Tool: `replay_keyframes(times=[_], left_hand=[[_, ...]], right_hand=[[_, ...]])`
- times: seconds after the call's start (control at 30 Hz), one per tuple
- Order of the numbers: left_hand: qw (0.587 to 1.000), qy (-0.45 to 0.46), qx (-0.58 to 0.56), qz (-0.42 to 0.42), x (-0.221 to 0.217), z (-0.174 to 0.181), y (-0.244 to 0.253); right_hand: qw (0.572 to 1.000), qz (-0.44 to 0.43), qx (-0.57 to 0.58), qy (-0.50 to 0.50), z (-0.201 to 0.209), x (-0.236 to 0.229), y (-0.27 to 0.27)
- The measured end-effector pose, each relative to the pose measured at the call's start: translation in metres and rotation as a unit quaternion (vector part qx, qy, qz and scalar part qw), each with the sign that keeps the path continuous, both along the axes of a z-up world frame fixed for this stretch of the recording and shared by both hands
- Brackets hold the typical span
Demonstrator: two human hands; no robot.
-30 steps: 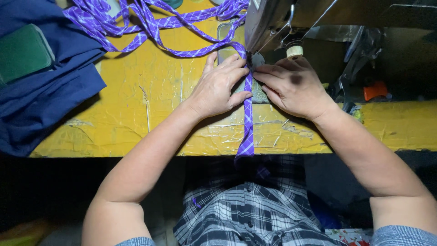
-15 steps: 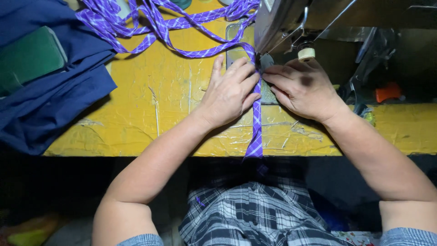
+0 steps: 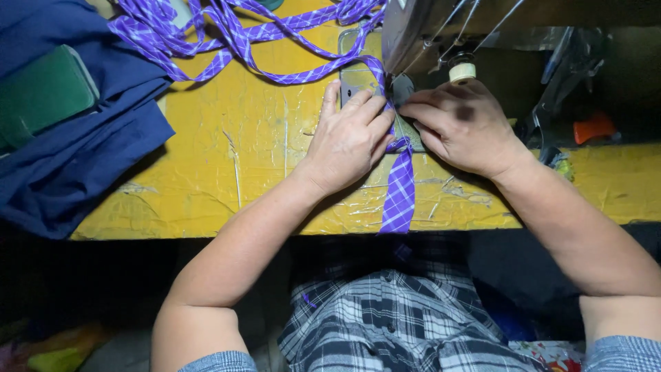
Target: Sewing and cutting purple fabric straps using an industrial sewing machine and scissors.
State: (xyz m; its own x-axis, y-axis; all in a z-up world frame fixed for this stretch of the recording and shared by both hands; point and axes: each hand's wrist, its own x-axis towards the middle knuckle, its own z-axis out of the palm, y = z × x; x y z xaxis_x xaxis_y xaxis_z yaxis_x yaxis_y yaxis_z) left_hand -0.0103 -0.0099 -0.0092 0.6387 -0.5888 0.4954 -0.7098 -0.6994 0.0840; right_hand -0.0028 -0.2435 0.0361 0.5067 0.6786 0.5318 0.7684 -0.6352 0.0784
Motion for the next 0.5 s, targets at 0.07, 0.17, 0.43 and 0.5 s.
replay_keyframes(times=[0.07, 0.17, 0.43, 0.5], left_hand=[[1.000, 0.005, -0.004, -0.002, -0.001, 0.003, 0.002], [1.000, 0.005, -0.010, -0.002, 0.000, 0.000, 0.004], [0.996, -0.034, -0.054, -0.069, -0.003, 0.028, 0.003], [0.993, -0.037, -0.081, -0.081, -0.012, 0.042, -0.016]], right_hand=[[0.995, 0.031, 0.042, 0.079, 0.005, -0.001, -0.001], [0.994, 0.024, 0.031, 0.098, 0.007, -0.011, -0.002], [0.987, -0.134, 0.001, 0.086, -0.005, -0.091, 0.018], [0.988, -0.117, 0.049, 0.091, -0.008, -0.108, 0.025]])
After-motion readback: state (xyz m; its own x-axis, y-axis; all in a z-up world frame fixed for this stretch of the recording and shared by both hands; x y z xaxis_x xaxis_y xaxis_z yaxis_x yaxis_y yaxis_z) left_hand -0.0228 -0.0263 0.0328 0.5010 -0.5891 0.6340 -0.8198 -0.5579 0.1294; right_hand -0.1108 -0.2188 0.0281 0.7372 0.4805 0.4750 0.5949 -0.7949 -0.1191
